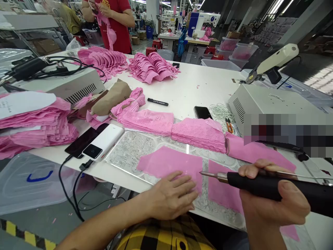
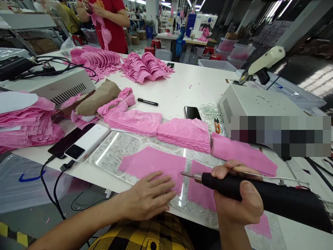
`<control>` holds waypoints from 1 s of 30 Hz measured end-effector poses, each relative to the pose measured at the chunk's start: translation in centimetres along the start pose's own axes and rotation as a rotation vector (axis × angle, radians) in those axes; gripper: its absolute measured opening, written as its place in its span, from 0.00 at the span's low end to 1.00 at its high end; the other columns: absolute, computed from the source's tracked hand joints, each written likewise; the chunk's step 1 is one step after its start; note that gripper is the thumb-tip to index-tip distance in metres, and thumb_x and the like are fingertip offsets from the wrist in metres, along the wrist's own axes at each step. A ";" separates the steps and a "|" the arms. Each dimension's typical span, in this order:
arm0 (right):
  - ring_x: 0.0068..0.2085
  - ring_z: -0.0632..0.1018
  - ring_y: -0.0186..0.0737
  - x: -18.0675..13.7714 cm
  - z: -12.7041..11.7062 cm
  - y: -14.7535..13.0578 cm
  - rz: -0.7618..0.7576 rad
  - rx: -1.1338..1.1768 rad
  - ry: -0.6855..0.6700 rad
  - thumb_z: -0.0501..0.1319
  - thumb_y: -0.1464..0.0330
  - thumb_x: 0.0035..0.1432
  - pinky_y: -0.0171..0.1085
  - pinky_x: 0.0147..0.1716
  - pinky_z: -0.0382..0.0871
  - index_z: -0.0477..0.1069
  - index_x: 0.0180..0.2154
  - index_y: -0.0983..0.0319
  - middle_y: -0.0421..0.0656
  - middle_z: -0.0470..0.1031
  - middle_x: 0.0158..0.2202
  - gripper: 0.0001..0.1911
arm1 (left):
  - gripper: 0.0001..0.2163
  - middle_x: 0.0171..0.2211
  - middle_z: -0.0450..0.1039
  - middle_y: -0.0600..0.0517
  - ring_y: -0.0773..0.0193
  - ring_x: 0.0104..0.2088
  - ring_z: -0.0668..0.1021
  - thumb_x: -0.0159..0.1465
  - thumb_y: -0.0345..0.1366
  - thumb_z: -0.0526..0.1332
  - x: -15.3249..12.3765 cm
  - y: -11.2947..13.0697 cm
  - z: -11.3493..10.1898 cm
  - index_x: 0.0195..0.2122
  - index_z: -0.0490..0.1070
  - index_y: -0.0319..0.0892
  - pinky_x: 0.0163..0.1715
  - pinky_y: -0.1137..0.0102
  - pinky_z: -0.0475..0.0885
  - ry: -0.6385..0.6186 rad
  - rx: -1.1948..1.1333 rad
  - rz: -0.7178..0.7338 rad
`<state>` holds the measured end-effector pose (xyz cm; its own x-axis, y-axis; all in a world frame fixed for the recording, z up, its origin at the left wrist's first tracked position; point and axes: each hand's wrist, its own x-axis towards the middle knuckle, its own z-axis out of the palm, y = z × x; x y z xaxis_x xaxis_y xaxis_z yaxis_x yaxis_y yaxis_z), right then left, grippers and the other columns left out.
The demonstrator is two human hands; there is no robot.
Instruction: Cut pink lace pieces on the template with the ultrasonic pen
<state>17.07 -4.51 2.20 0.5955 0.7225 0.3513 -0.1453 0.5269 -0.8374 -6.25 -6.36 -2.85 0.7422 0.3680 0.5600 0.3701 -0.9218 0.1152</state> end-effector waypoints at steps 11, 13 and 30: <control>0.23 0.71 0.33 -0.4 5.3 2.7 -0.092 -0.098 0.028 0.59 0.64 0.45 0.40 0.25 0.70 0.69 0.30 0.62 0.39 0.69 0.31 0.09 | 0.14 0.58 0.73 0.45 0.52 0.62 0.70 0.71 0.34 0.55 -6.1 -4.3 -4.0 0.55 0.73 0.38 0.66 0.53 0.61 0.006 0.240 -0.361; 0.23 0.71 0.33 -0.4 5.4 2.9 -0.104 -0.101 0.014 0.59 0.64 0.46 0.40 0.25 0.70 0.69 0.30 0.62 0.39 0.69 0.31 0.09 | 0.14 0.57 0.73 0.45 0.52 0.62 0.71 0.71 0.34 0.56 -6.6 -4.4 -4.0 0.55 0.73 0.39 0.66 0.53 0.61 0.007 0.236 -0.379; 0.24 0.71 0.33 -0.1 5.6 3.0 -0.102 -0.107 -0.009 0.59 0.65 0.44 0.40 0.25 0.70 0.68 0.28 0.62 0.38 0.68 0.30 0.08 | 0.15 0.57 0.74 0.45 0.52 0.61 0.72 0.72 0.35 0.55 -7.0 -4.2 -3.7 0.56 0.72 0.39 0.65 0.52 0.61 0.055 0.206 -0.415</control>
<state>12.15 -0.52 1.96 0.5957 0.6718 0.4403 0.0008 0.5477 -0.8367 -15.02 -5.51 -4.22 0.4793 0.6882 0.5446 0.7368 -0.6527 0.1764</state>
